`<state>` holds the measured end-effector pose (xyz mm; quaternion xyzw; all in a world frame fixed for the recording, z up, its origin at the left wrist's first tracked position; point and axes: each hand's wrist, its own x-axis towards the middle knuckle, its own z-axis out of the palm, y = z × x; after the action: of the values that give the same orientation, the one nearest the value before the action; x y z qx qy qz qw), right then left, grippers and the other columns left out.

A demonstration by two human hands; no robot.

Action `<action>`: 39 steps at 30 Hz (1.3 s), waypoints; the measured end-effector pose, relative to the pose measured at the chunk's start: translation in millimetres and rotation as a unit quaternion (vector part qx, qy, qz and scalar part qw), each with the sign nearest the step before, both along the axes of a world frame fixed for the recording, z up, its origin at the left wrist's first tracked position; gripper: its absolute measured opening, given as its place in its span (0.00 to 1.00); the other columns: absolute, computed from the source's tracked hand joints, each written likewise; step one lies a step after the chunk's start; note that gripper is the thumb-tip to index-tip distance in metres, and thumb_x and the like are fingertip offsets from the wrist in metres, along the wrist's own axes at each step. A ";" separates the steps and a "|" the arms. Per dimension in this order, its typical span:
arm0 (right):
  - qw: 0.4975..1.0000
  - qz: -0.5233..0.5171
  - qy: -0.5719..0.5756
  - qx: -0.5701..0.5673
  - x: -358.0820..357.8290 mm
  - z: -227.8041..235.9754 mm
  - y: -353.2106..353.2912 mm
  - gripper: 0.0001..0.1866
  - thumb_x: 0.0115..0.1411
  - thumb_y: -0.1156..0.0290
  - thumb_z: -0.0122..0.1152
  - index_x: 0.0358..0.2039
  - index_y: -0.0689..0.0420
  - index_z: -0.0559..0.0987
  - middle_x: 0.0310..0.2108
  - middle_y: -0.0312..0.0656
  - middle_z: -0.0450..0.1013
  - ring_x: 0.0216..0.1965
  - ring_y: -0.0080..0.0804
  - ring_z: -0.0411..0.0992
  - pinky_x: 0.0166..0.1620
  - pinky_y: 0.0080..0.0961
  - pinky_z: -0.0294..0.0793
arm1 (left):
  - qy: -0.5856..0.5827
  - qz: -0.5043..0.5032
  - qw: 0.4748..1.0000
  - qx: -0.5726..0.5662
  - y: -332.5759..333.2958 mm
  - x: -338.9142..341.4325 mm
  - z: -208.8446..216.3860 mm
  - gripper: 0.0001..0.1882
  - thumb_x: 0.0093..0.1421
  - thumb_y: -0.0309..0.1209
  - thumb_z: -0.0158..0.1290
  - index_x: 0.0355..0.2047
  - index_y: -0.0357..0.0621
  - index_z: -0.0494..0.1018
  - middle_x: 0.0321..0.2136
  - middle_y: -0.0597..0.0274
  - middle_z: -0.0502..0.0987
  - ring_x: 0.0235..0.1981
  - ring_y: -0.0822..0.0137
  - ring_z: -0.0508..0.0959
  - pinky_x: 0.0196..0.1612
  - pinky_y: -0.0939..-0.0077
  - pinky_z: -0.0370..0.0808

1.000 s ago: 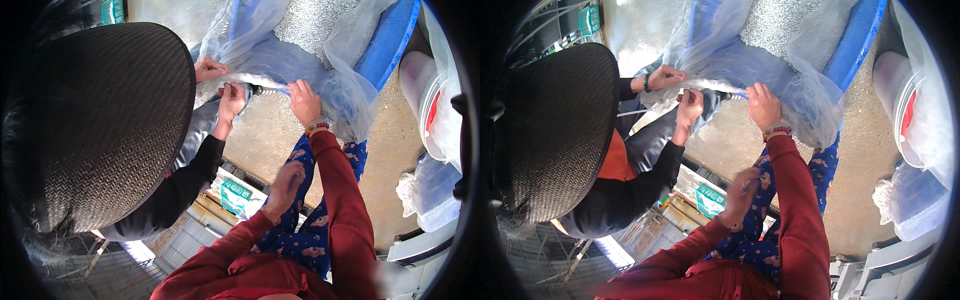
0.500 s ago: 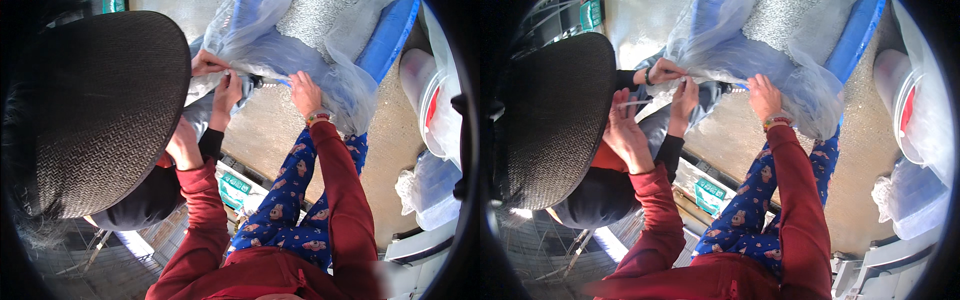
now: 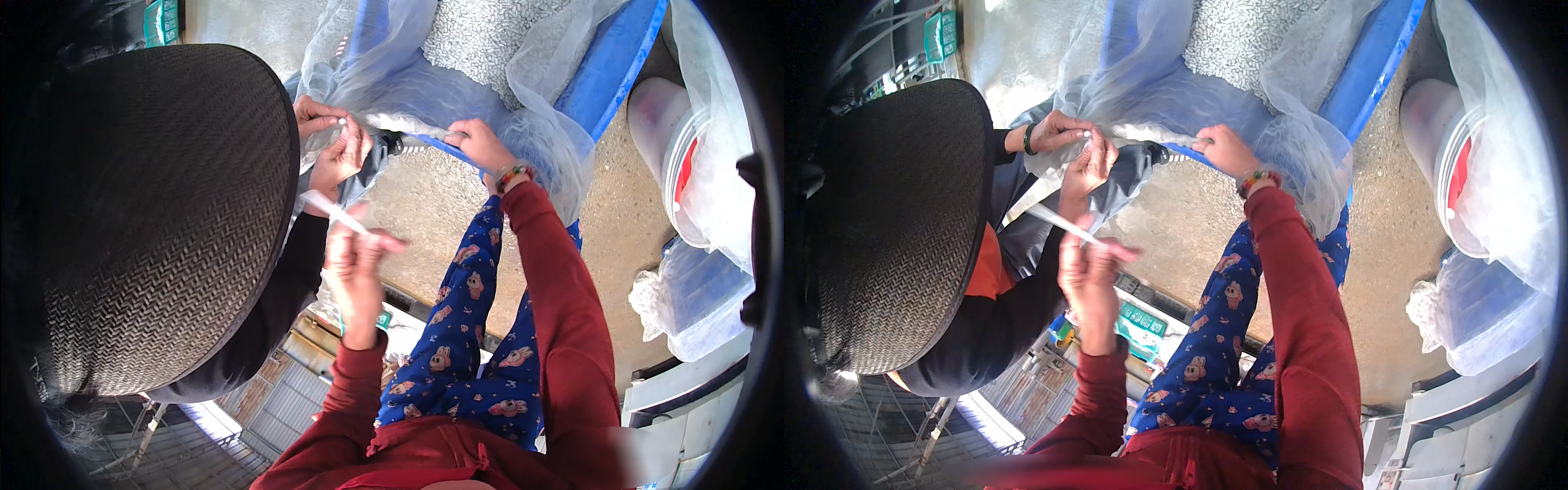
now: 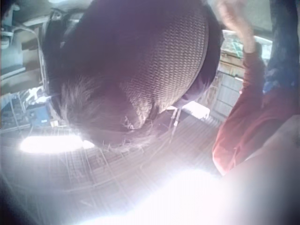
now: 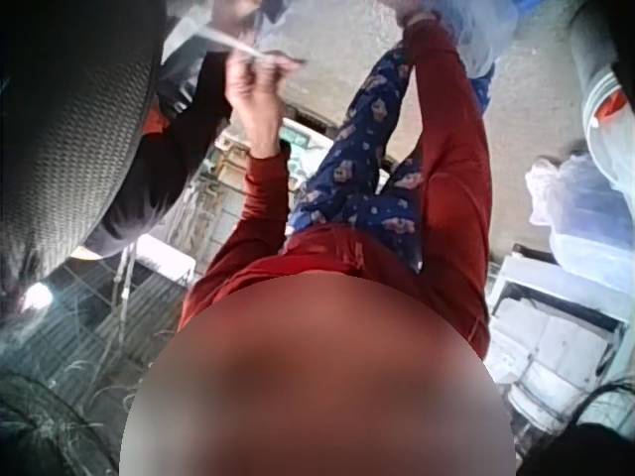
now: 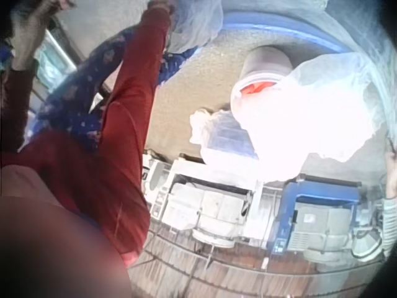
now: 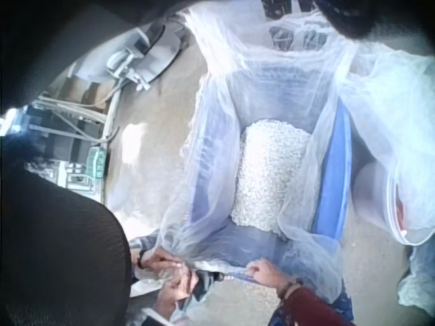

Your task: The person assists in opening a bag of white plastic pellets, then sits on a low stool and uses pliers to trim small white plastic pieces. The trimmed pieces are placed on a metal tray. Other workers are also trimming similar pieces nearby.

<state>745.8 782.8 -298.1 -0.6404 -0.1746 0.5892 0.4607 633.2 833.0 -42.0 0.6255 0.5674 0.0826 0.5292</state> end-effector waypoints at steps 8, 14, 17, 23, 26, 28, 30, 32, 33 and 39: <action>0.972 0.027 0.232 0.028 27.5 -26.0 -1.5 0.11 0.56 0.68 0.56 0.34 0.63 0.78 0.34 0.36 0.74 0.33 0.21 0.68 0.40 0.16 0.65 | 0.105 -0.012 0.988 -0.112 -36.7 -4.4 -98.1 0.14 0.64 0.36 0.43 0.41 0.40 0.73 0.14 0.79 0.57 0.15 0.86 0.52 0.16 0.89 0.49; 0.947 -0.034 0.319 -0.008 25.8 -18.3 -6.7 0.11 0.57 0.68 0.55 0.36 0.61 0.77 0.34 0.34 0.73 0.35 0.18 0.67 0.41 0.14 0.64 | 0.065 0.079 0.981 -0.167 -23.8 -1.6 -144.4 0.14 0.62 0.32 0.46 0.44 0.36 0.72 0.20 0.72 0.66 0.18 0.82 0.61 0.16 0.88 0.60; 0.934 -0.055 0.353 0.000 28.2 -15.9 -5.4 0.13 0.55 0.67 0.57 0.38 0.60 0.78 0.35 0.34 0.72 0.38 0.21 0.65 0.43 0.16 0.62 | 0.084 0.061 0.980 -0.171 -13.1 3.0 -148.7 0.15 0.61 0.28 0.47 0.46 0.35 0.71 0.24 0.69 0.69 0.18 0.82 0.63 0.16 0.88 0.60; 0.959 -0.076 0.273 -0.018 31.7 -9.5 -4.2 0.18 0.57 0.68 0.54 0.46 0.65 0.72 0.41 0.38 0.71 0.43 0.22 0.67 0.48 0.19 0.62 | 0.116 0.044 0.974 -0.188 6.9 15.2 -154.0 0.14 0.60 0.29 0.49 0.45 0.37 0.72 0.18 0.70 0.68 0.11 0.84 0.59 0.11 0.88 0.53; 0.961 -0.060 0.270 -0.016 32.2 -8.0 -2.2 0.20 0.56 0.68 0.55 0.48 0.65 0.71 0.42 0.38 0.70 0.44 0.23 0.65 0.49 0.20 0.62 | 0.120 0.057 0.972 -0.192 11.4 23.2 -161.2 0.12 0.59 0.29 0.49 0.42 0.38 0.74 0.15 0.70 0.68 0.09 0.83 0.59 0.10 0.87 0.53; 0.966 -0.057 0.253 -0.013 32.3 -8.3 -0.7 0.21 0.56 0.68 0.56 0.49 0.64 0.71 0.42 0.38 0.70 0.44 0.23 0.65 0.49 0.20 0.61 | 0.124 0.057 0.973 -0.187 13.9 28.0 -165.9 0.11 0.59 0.29 0.50 0.41 0.39 0.74 0.15 0.71 0.68 0.09 0.84 0.58 0.10 0.88 0.52; 0.968 -0.053 0.245 0.000 31.9 -9.2 0.6 0.20 0.56 0.68 0.56 0.49 0.63 0.71 0.41 0.37 0.70 0.43 0.23 0.65 0.48 0.20 0.62 | 0.133 0.045 0.973 -0.184 16.5 31.3 -169.2 0.11 0.59 0.29 0.50 0.41 0.39 0.74 0.16 0.71 0.67 0.10 0.85 0.57 0.10 0.89 0.50; 0.966 -0.051 0.253 -0.003 31.2 -9.9 0.6 0.21 0.56 0.68 0.56 0.49 0.63 0.71 0.39 0.36 0.70 0.42 0.23 0.65 0.47 0.20 0.62 | 0.139 0.055 0.970 -0.190 18.7 32.6 -170.8 0.11 0.59 0.29 0.50 0.41 0.40 0.74 0.16 0.71 0.67 0.10 0.84 0.57 0.10 0.89 0.50; 0.962 -0.049 0.268 -0.009 31.0 -10.3 0.2 0.21 0.56 0.68 0.56 0.49 0.62 0.71 0.39 0.36 0.70 0.42 0.22 0.65 0.46 0.20 0.62 | 0.142 0.061 0.969 -0.194 19.4 32.6 -171.3 0.10 0.59 0.29 0.50 0.40 0.40 0.74 0.16 0.71 0.67 0.10 0.84 0.58 0.10 0.89 0.50; 0.964 -0.031 0.263 -0.003 31.2 -12.1 -1.1 0.22 0.54 0.67 0.57 0.49 0.60 0.70 0.41 0.39 0.69 0.44 0.26 0.65 0.48 0.23 0.61 | 0.140 0.046 0.976 -0.162 18.9 35.7 -181.2 0.10 0.59 0.28 0.50 0.39 0.38 0.73 0.16 0.69 0.68 0.10 0.84 0.58 0.10 0.89 0.52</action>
<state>777.0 781.7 -310.1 -0.4695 -0.0260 0.7226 0.5067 668.9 851.9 -223.2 0.5098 0.6702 -0.0745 0.5342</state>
